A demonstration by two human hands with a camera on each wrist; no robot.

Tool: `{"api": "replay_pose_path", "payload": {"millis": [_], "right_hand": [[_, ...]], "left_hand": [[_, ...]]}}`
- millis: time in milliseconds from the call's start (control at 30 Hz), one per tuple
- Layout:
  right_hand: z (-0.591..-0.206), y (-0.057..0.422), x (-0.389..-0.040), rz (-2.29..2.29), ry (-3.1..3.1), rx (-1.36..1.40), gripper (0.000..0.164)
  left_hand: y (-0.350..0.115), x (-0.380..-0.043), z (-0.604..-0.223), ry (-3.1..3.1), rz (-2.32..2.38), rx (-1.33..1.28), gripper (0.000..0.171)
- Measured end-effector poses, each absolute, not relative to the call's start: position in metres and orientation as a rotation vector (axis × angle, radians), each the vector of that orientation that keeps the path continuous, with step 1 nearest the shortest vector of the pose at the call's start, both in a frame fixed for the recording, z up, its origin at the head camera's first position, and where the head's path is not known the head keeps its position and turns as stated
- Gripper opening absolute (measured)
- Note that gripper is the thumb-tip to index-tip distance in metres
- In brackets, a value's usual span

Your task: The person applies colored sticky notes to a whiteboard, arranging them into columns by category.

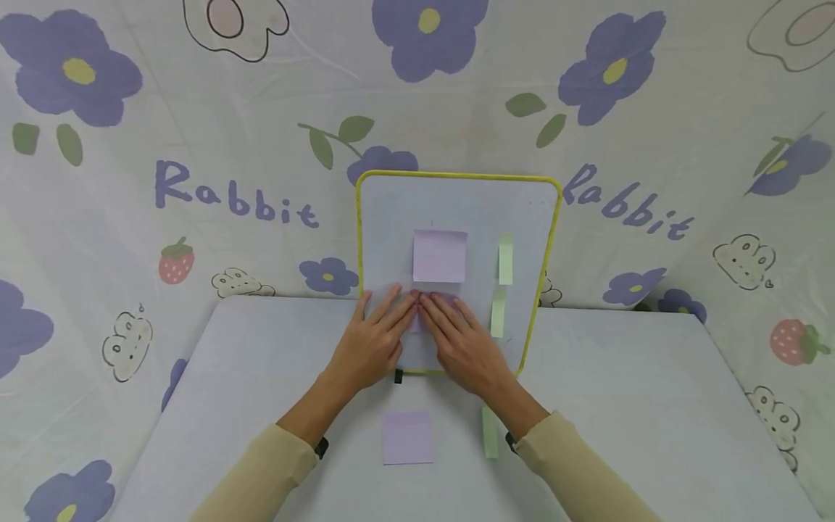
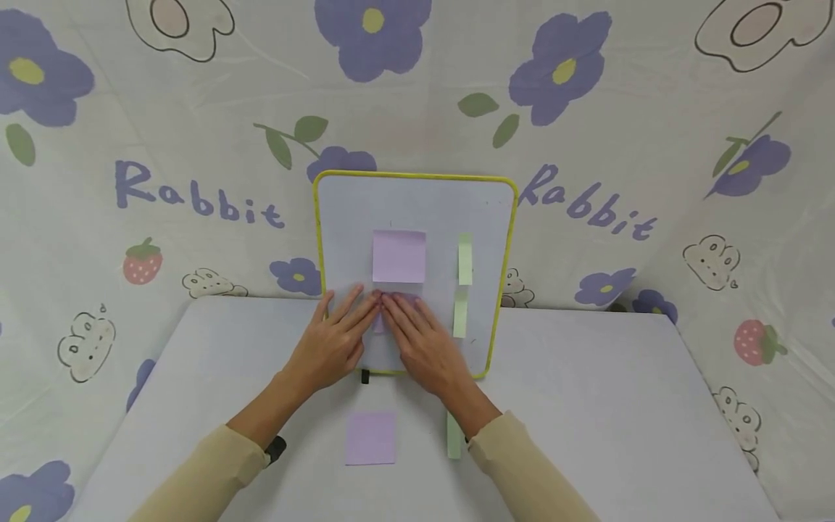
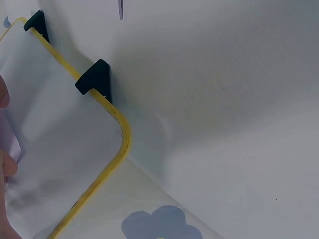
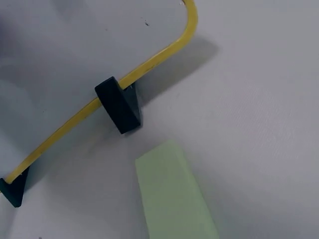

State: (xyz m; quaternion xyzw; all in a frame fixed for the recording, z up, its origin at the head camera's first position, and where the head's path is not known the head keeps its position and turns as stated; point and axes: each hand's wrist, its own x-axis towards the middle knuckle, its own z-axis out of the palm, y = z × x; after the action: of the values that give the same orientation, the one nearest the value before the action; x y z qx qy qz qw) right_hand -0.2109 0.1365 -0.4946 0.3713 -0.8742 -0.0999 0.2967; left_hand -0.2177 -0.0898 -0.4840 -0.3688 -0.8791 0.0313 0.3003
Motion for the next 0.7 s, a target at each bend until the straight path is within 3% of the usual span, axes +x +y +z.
{"api": "replay_pose_path", "payload": {"millis": [700], "right_hand": [[-0.495, 0.152, -0.216, -0.240, -2.333, 1.031, 0.067]], "left_hand": [[-0.092, -0.220, -0.489, -2.379, 0.093, -0.974, 0.059]]}}
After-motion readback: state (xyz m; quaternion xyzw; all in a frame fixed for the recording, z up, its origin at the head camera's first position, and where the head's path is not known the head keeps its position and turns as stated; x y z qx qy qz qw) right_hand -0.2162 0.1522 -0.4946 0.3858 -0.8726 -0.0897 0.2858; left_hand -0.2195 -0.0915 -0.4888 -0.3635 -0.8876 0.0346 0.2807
